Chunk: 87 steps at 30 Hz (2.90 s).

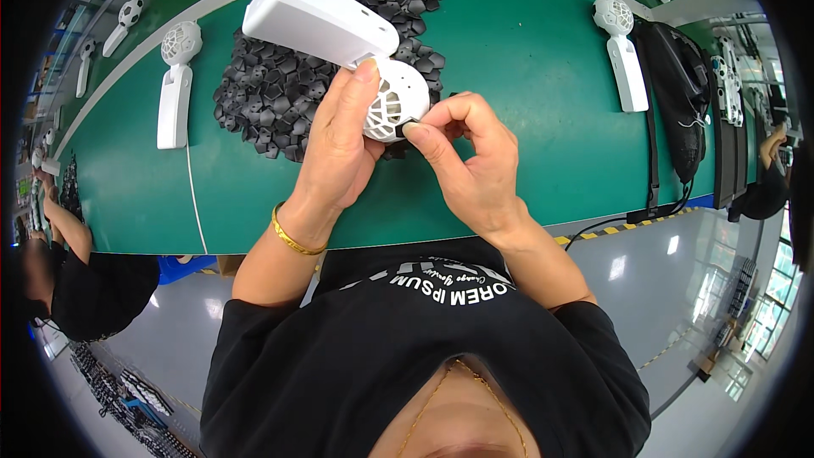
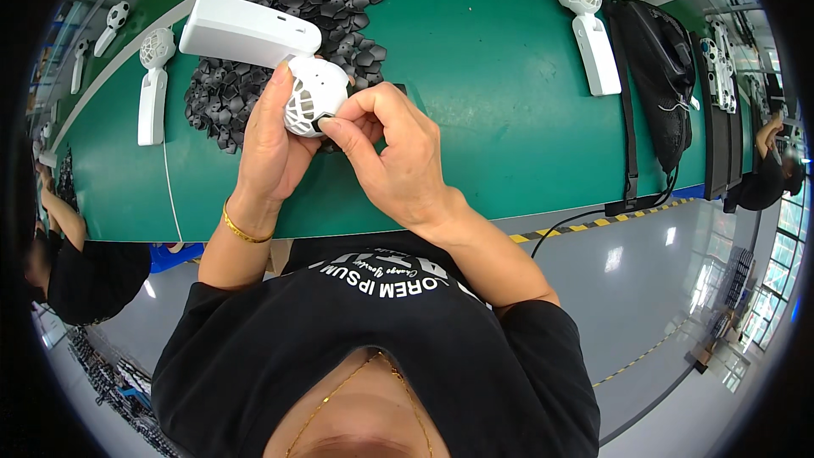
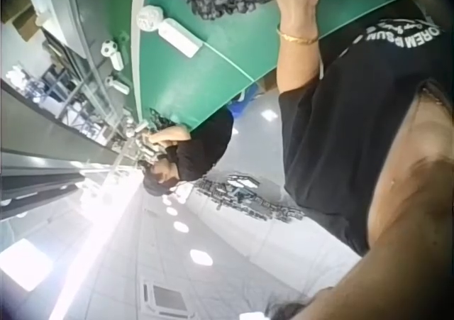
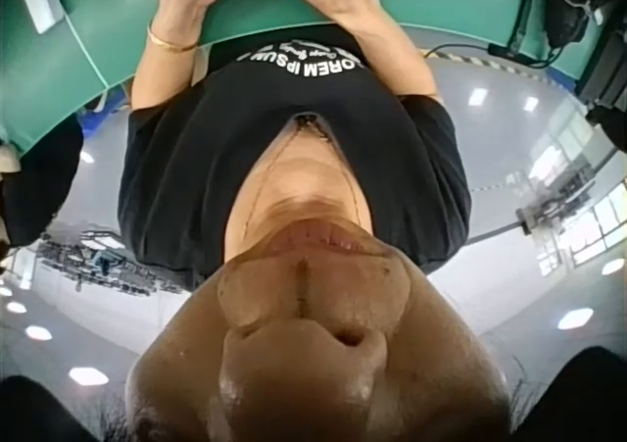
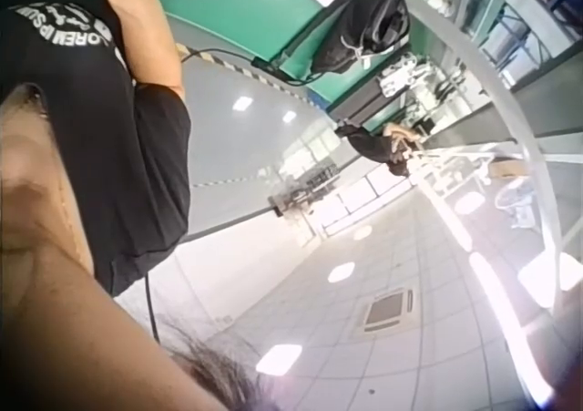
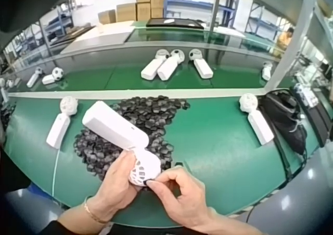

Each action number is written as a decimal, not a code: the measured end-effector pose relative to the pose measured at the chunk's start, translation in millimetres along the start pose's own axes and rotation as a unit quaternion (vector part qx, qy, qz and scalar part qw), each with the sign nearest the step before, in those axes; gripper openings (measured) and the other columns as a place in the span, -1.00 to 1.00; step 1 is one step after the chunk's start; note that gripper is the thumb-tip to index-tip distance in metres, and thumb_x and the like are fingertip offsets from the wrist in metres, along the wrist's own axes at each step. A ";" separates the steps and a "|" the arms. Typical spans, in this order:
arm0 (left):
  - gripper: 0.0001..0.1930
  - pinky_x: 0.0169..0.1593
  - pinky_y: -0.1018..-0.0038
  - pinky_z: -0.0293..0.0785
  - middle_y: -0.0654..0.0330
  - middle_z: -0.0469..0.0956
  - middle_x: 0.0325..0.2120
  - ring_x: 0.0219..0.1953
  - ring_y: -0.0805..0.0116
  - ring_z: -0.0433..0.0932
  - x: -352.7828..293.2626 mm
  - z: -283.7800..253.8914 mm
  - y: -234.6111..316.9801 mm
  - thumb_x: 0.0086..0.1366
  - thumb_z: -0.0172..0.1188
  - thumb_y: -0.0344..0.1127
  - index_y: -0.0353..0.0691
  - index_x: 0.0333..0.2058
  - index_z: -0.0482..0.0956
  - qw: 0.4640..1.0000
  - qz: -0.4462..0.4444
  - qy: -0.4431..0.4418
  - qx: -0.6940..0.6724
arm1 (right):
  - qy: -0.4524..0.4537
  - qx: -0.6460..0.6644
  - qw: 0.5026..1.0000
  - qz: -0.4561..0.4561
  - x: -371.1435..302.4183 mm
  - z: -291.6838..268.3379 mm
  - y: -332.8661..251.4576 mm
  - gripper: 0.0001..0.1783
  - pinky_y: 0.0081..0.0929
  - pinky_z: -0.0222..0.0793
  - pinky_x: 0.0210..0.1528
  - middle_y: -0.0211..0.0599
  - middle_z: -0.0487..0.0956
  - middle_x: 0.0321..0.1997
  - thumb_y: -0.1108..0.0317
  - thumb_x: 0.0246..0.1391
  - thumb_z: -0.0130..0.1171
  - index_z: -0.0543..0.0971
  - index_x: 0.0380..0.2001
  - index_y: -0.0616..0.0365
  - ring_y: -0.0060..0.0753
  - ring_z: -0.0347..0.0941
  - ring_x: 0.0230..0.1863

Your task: The person is manually assembling handheld fans by attaching circular fan guards to the base units.

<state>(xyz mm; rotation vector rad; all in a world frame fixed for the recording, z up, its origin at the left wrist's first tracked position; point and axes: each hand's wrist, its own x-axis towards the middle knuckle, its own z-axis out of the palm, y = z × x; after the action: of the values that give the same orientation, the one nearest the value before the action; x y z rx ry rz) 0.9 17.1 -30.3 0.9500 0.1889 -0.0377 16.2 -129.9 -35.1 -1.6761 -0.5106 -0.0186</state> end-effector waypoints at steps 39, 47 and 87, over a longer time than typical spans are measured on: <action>-0.56 -0.33 0.42 0.62 0.07 0.52 -0.24 -0.24 0.31 0.60 0.7 -5.9 9.1 0.44 -0.11 -0.07 -0.35 0.04 0.25 0.997 0.048 0.006 0.057 | -0.091 0.005 0.981 0.174 31.3 -42.9 9.8 -0.92 -0.67 0.34 -0.42 -0.46 0.51 -0.44 0.46 0.11 0.22 0.52 -0.38 0.22 -0.67 0.40 -0.46; -0.50 -0.38 0.50 0.61 0.12 0.51 -0.21 -0.29 0.43 0.58 -1.7 -6.3 5.9 0.41 -0.04 -0.05 -0.34 0.11 0.22 0.996 0.038 -0.013 0.078 | -0.127 0.081 0.987 0.061 33.8 -27.8 -19.6 -0.92 -0.74 0.34 -0.39 -0.48 0.53 -0.41 0.48 0.13 0.20 0.54 -0.31 0.24 -0.72 0.39 -0.42; -0.55 -0.02 0.10 0.59 -0.14 0.48 -0.10 -0.11 0.02 0.58 1.1 -15.0 17.0 0.44 -0.08 -0.08 -0.36 0.07 0.27 0.995 0.080 0.015 -0.055 | -0.079 -0.200 0.977 -0.005 56.6 -50.4 48.2 -0.86 -0.56 0.35 -0.40 -0.32 0.52 -0.38 0.45 0.06 0.23 0.59 -0.28 0.23 -0.53 0.39 -0.48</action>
<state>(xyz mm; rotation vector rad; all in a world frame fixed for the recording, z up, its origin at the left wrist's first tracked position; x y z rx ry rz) 1.8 39.2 -25.3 0.8542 0.1402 0.1337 97.3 -163.3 -54.3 -2.0792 -0.6679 0.0053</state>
